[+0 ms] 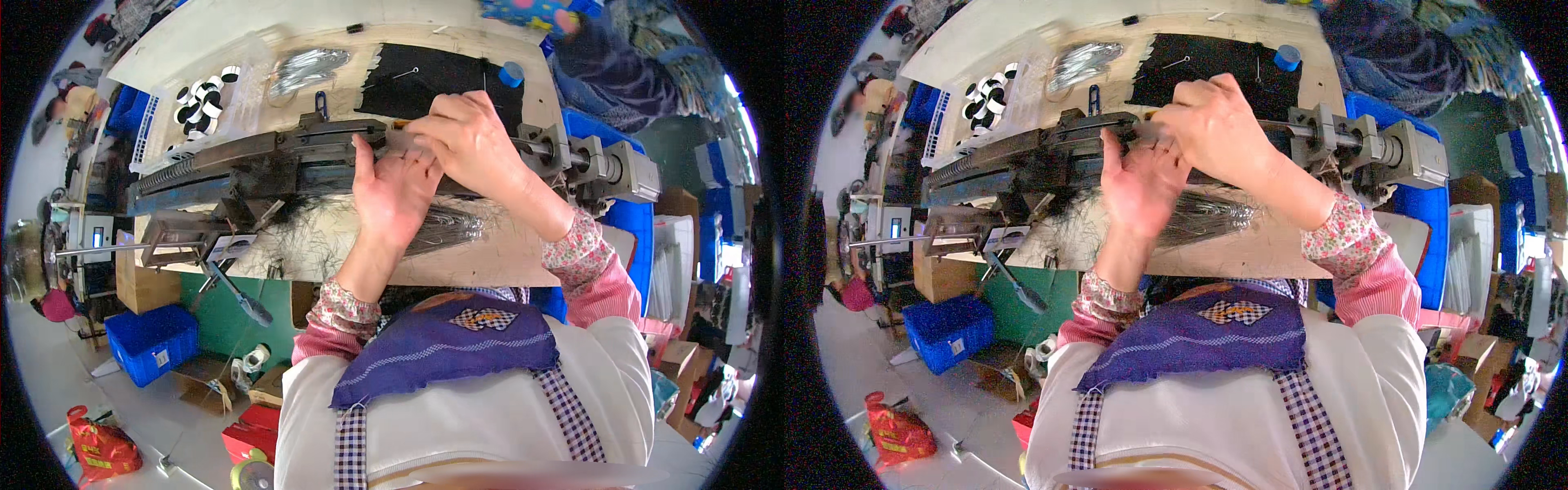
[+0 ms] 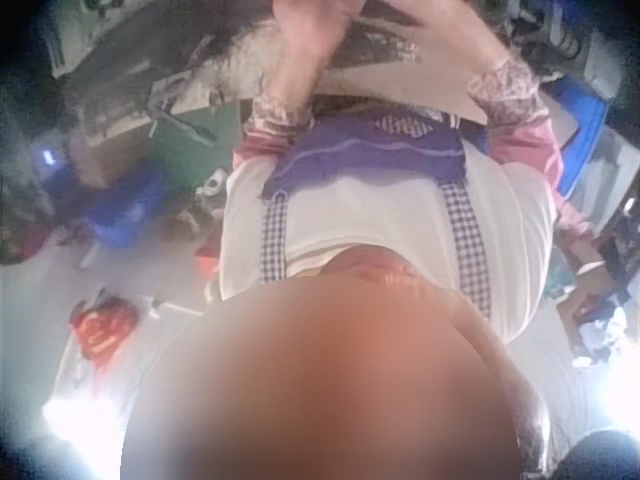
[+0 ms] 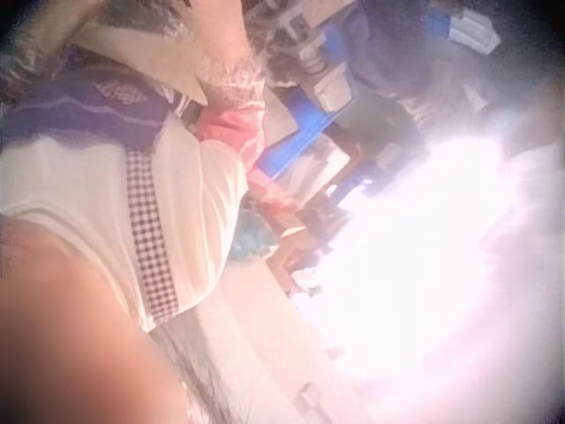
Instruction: Assembling or preparing industrial brush segments by inserting metal pins or bristles into a fixture.
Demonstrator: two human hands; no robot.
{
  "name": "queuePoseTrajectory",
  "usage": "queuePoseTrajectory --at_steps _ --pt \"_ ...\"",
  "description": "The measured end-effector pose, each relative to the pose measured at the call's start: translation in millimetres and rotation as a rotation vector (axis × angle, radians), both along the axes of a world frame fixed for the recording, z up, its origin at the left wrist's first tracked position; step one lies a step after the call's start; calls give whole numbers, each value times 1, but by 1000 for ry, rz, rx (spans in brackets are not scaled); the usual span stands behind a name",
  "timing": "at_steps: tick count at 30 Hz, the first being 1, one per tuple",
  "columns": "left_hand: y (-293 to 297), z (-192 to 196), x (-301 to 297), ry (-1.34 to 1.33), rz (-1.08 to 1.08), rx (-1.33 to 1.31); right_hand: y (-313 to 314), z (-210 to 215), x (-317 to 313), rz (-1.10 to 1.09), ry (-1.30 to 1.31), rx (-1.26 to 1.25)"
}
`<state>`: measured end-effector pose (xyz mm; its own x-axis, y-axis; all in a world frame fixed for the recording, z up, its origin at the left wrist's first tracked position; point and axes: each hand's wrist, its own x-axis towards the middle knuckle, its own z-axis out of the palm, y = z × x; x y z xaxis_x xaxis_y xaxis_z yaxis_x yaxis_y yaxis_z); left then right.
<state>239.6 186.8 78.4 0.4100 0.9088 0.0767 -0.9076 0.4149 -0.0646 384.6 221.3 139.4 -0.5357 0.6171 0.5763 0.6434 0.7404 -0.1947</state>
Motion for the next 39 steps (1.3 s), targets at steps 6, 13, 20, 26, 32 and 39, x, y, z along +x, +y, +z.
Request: queuePoseTrajectory --at_steps 6,13,20,26,32,39 --pt "-11 19 4 324 142 -51 19 31 10 40 243 -295" --pt "-10 18 5 346 149 -46 30 8 15 117 34 -168" --pt "-15 19 4 397 203 -81 -4 39 9 -67 64 -215" --pt "-14 25 5 461 204 -128 -15 29 -6 -82 -344 -211" --pt "-11 32 4 554 199 -205 -12 24 -11 -64 -393 5" --pt "-19 3 24 628 273 -163 -52 7 25 -53 -190 -356"
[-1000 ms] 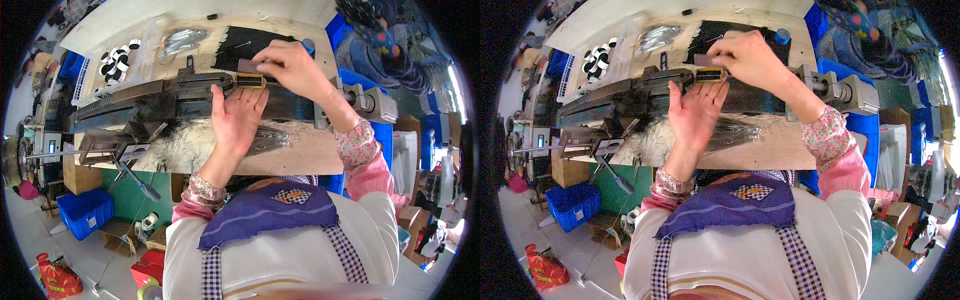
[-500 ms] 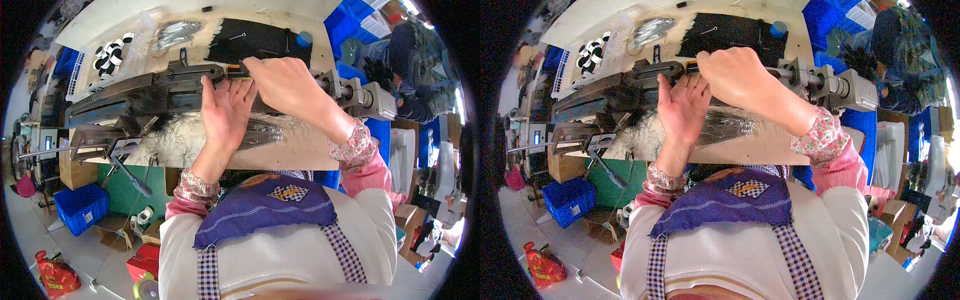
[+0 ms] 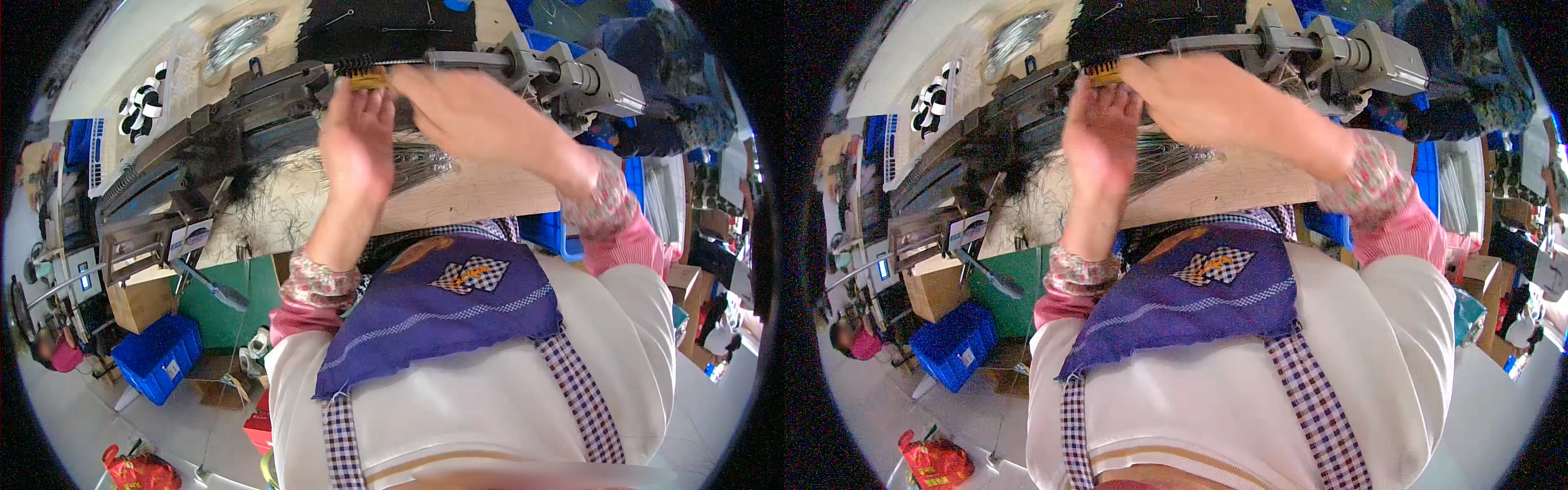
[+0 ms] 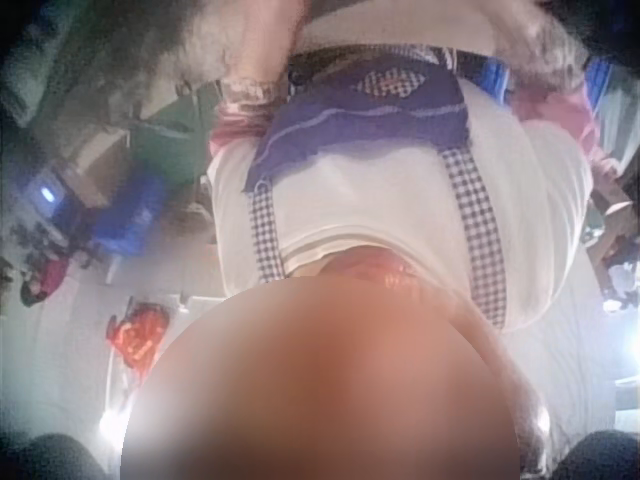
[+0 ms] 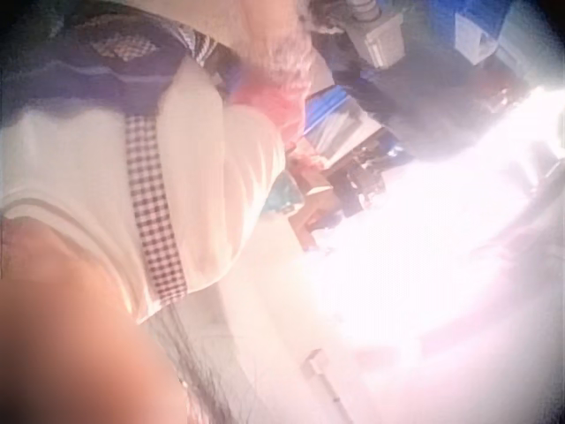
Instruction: Assembling or preparing industrial brush segments by inserting metal pins or bristles into a fixture.
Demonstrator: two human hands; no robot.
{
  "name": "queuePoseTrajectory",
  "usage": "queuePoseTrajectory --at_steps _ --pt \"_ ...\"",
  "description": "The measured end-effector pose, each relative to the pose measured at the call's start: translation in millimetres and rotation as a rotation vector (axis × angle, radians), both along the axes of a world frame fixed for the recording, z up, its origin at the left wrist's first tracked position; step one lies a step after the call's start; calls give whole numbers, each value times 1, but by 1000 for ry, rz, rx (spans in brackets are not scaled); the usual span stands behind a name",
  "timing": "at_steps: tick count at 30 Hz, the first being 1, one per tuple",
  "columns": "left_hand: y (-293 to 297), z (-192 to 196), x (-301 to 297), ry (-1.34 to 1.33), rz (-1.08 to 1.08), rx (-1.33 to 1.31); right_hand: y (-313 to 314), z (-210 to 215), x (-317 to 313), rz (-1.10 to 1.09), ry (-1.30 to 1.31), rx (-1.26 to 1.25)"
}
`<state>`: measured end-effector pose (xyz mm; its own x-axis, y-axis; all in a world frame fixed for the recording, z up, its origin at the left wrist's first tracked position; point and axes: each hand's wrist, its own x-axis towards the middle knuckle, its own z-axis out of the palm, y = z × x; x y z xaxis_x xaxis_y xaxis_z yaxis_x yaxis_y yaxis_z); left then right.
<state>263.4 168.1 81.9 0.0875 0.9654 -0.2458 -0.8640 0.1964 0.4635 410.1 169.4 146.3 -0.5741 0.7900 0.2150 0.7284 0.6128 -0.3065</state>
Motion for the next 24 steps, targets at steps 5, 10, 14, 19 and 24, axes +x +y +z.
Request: queuePoseTrajectory --at_steps 5,10,14,19,24 --pt "-4 -28 19 39 -36 -96 -51 -72 20 188 -197 -239" --pt "-61 20 -20 -34 -255 135 -39 -107 6 245 -103 38" --pt "-113 -17 -117 2304 404 555 -44 -84 27 213 117 -112" --pt "-178 -57 -297 2535 482 -708 -38 -31 65 -20 448 -30" --pt "-214 -71 -357 2390 406 -927 -37 5 90 -294 980 -283"
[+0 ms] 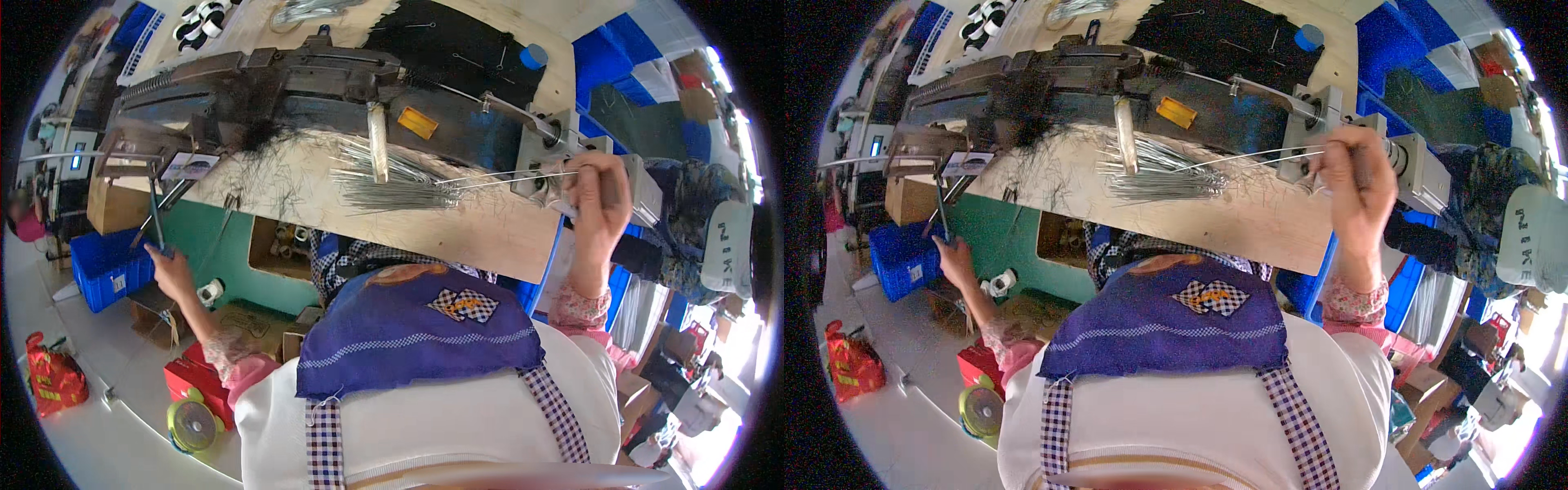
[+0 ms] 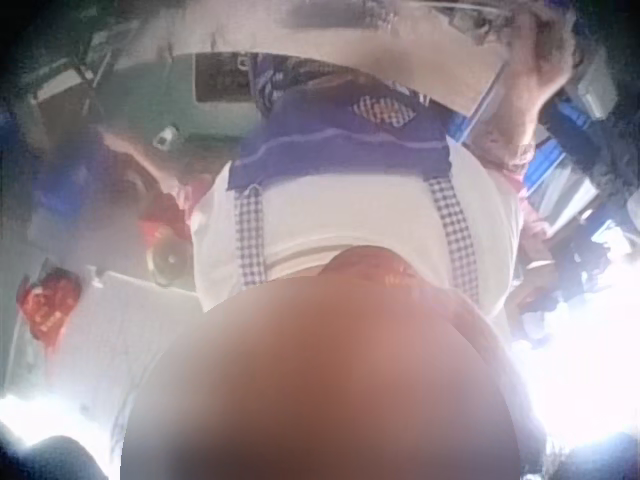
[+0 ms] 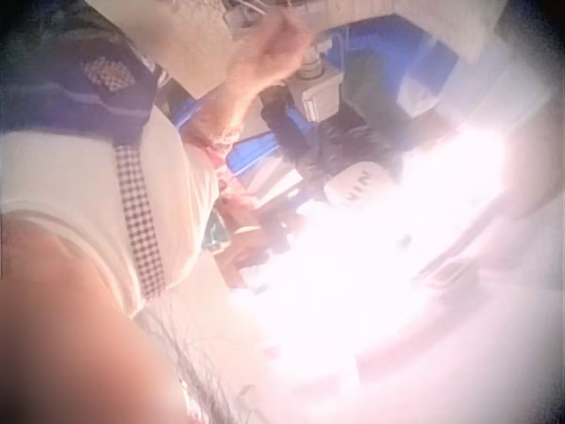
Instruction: Assembling or preparing industrial brush segments by inserting metal pins or bristles into a fixture.
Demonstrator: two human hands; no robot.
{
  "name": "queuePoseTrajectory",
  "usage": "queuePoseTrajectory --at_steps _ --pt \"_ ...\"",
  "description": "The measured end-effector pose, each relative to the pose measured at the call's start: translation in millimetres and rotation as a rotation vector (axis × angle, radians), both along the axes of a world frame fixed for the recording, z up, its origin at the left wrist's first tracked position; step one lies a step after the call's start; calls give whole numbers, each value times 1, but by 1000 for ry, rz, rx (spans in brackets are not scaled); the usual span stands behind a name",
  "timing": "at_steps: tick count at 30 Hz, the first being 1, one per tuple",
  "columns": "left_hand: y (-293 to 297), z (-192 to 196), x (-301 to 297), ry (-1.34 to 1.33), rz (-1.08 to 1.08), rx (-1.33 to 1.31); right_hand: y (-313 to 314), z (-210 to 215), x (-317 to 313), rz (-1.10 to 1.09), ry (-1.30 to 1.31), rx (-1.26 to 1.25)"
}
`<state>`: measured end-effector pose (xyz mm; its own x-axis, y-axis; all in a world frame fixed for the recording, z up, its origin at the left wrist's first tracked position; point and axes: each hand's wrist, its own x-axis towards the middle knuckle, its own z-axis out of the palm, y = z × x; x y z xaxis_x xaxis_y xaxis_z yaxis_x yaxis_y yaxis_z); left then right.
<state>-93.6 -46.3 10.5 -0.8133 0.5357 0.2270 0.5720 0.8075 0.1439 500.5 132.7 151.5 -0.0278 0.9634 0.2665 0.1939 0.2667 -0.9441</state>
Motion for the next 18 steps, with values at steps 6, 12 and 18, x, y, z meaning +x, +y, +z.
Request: queuePoseTrajectory --at_steps 6,12,18 --pt "94 61 211 -258 -784 418 3 3 -19 141 -319 23" --pt "127 122 319 -1327 -1219 -146 18 15 -85 435 -415 382" --pt "151 59 301 -1442 -938 575 77 -14 -62 222 -822 511"
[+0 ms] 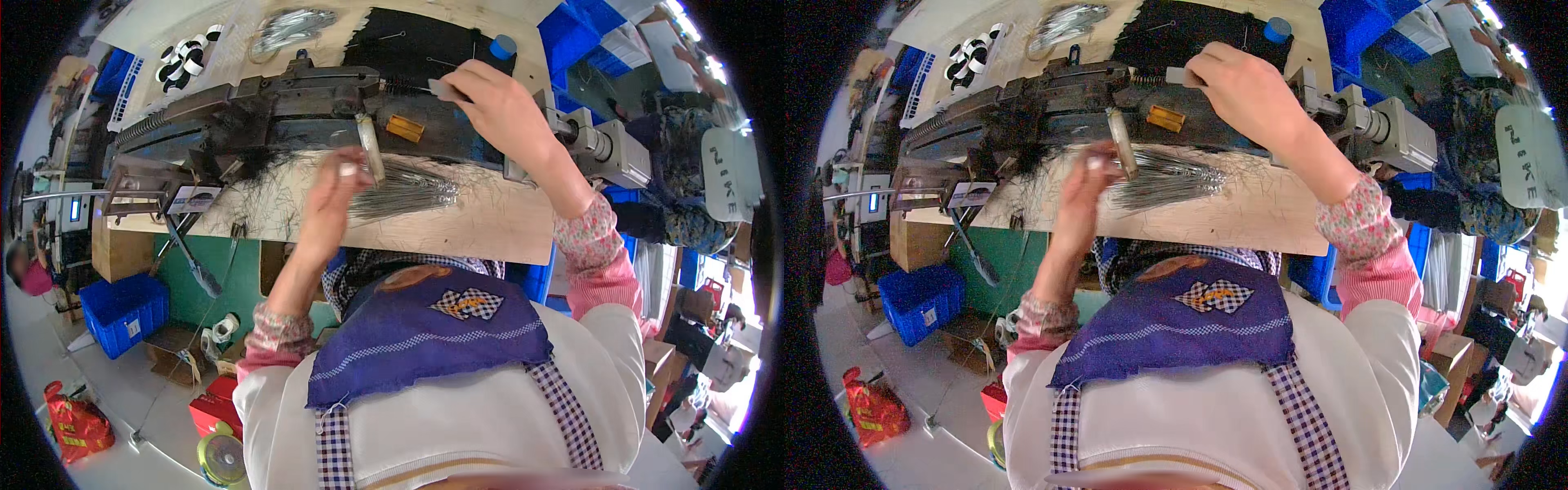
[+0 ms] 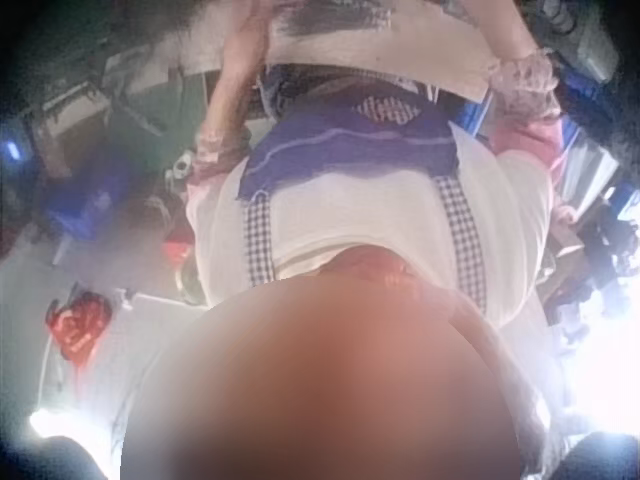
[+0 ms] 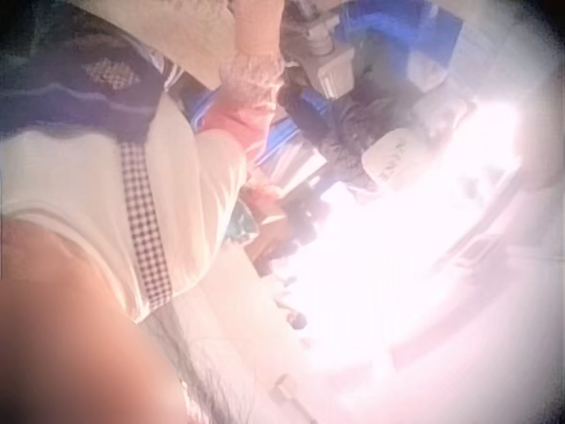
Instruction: Assembling or preparing industrial brush segments by inserting metal pins or bristles into a fixture.
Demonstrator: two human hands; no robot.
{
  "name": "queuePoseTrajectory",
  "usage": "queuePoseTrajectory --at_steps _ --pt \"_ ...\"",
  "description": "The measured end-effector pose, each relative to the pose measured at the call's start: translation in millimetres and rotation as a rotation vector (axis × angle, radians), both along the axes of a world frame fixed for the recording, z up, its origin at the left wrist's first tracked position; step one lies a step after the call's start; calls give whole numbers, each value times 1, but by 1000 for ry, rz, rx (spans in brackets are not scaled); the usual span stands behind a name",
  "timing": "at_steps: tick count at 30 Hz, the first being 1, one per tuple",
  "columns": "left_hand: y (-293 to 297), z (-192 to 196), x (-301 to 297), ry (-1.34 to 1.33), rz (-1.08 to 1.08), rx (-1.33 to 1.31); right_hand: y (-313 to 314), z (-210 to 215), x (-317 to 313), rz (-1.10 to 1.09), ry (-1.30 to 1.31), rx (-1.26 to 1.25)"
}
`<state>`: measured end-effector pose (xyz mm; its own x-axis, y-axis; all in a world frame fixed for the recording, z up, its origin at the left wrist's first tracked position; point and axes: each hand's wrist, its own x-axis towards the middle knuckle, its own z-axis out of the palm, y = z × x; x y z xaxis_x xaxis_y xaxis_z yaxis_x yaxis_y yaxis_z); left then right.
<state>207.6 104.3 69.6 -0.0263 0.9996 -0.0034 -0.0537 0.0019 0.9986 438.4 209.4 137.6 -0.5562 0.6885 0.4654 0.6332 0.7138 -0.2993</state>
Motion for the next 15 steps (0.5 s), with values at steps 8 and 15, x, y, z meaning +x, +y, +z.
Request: queuePoseTrajectory --at_steps 8,15 --pt "16 75 30 -942 -223 -232 14 -8 -17 42 -222 131" --pt "1 44 -63 -1708 -196 -219 6 4 -15 69 -174 -8"
